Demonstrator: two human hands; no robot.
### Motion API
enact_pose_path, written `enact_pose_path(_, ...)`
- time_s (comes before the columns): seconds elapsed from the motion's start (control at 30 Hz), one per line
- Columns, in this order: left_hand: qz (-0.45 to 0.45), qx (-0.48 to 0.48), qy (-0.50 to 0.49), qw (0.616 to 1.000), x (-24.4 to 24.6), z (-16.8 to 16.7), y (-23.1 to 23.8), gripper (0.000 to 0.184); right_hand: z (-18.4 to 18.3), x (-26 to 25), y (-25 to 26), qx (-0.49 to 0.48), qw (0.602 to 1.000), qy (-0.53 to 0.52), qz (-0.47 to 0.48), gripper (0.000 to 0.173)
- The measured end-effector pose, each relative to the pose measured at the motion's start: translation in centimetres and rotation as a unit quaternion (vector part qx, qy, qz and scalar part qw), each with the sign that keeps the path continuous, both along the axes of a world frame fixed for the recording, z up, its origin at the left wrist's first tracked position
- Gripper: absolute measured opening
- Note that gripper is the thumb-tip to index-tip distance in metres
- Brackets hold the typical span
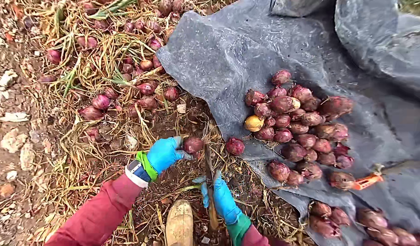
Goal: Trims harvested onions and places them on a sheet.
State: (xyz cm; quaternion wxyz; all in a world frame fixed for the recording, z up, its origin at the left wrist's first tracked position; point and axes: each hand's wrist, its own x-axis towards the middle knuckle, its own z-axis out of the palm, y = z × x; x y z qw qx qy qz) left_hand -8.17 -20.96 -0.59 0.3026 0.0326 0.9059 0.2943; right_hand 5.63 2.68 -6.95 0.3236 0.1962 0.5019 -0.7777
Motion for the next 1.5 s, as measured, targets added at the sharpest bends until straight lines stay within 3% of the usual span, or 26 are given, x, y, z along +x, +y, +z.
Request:
enact_pose_path(0.1, -0.172, 0.021, -0.049, 0.984, 4.0, 3.3, 2.8, 0.04, 2.9, -0.8, -0.2, 0.031, 0.995, 0.097, -0.018, 0.094)
enact_pose_path(0.2, -0.249, -0.028, -0.086, 0.964, 3.7, 5.7, 2.6, 0.042, 5.0, -1.2, 1.3, 0.158, 0.972, 0.155, 0.084, 0.096)
enact_pose_path(0.3, -0.201, -0.098, -0.032, 0.974, 2.8, 6.9, 1.4, 0.045, 5.0, -0.3, 2.8, 0.157, 0.969, 0.164, 0.094, 0.1)
enact_pose_path(0.37, -0.114, -0.084, 0.011, 0.99, 2.7, 7.3, 1.8, 0.04, 4.4, 0.1, 3.6, 0.15, 0.975, 0.148, 0.071, 0.096)
enact_pose_path(0.4, -0.123, -0.085, 0.025, 0.988, 3.1, 7.8, 2.7, 0.038, 4.2, 0.3, 4.0, 0.157, 0.974, 0.131, 0.101, 0.094)
enact_pose_path(0.47, -0.249, -0.099, 0.022, 0.963, 4.4, 9.1, 5.8, 0.035, 4.3, -0.1, 4.7, 0.17, 0.955, 0.138, 0.2, 0.097)
enact_pose_path(0.53, -0.359, -0.078, -0.02, 0.93, 5.0, 9.7, 9.0, 0.036, 5.4, -0.9, 5.1, 0.195, 0.944, 0.171, 0.202, 0.096)
enact_pose_path(0.6, -0.317, -0.073, -0.009, 0.946, 2.2, 9.6, 9.3, 0.036, 6.1, -2.2, 5.8, 0.186, 0.963, 0.183, 0.06, 0.096)
enact_pose_path(0.67, -0.165, -0.122, 0.048, 0.978, -3.5, 9.0, 6.3, 0.037, 6.4, -4.2, 6.7, 0.148, 0.97, 0.143, -0.126, 0.095)
enact_pose_path(0.7, -0.084, -0.152, 0.08, 0.982, -6.8, 8.2, 4.1, 0.036, 6.3, -4.9, 7.2, 0.146, 0.966, 0.121, -0.173, 0.092)
enact_pose_path(0.77, 0.004, -0.235, 0.136, 0.963, -13.5, 5.9, -1.0, 0.032, 5.2, -5.1, 7.7, 0.162, 0.968, 0.106, -0.16, 0.094)
enact_pose_path(0.83, 0.021, -0.298, 0.129, 0.945, -18.4, 2.4, -5.7, 0.039, 3.1, -3.8, 7.1, 0.16, 0.979, 0.092, -0.088, 0.1)
enact_pose_path(0.93, 0.067, -0.336, 0.059, 0.938, -20.5, -3.2, -10.1, 0.062, 0.4, -1.6, 4.4, 0.148, 0.988, 0.021, -0.036, 0.099)
enact_pose_path(1.03, 0.091, -0.288, 0.038, 0.953, -18.6, -3.9, -11.8, 0.057, -1.2, 0.0, 1.9, 0.112, 0.993, -0.039, -0.021, 0.101)
enact_pose_path(1.13, -0.006, -0.221, 0.039, 0.975, -13.8, -1.5, -9.5, 0.044, -2.2, -0.8, -0.5, 0.065, 0.994, -0.09, 0.006, 0.103)
enact_pose_path(1.2, -0.098, -0.178, 0.017, 0.979, -8.7, 0.9, -6.3, 0.042, -2.6, -1.4, -1.8, 0.017, 0.999, -0.044, 0.023, 0.1)
enact_pose_path(1.3, -0.209, -0.064, -0.095, 0.971, -1.2, 2.9, -1.6, 0.052, -1.1, -2.7, -3.5, -0.011, 0.997, 0.08, 0.008, 0.089)
enact_pose_path(1.4, -0.185, 0.053, -0.221, 0.956, 1.7, 3.2, -0.8, 0.057, 0.8, -3.1, -3.5, 0.072, 0.986, 0.144, 0.043, 0.089)
enact_pose_path(1.5, -0.205, -0.082, -0.145, 0.965, 0.7, 4.2, -1.3, 0.056, 2.1, -3.3, -2.2, 0.143, 0.978, 0.11, 0.109, 0.091)
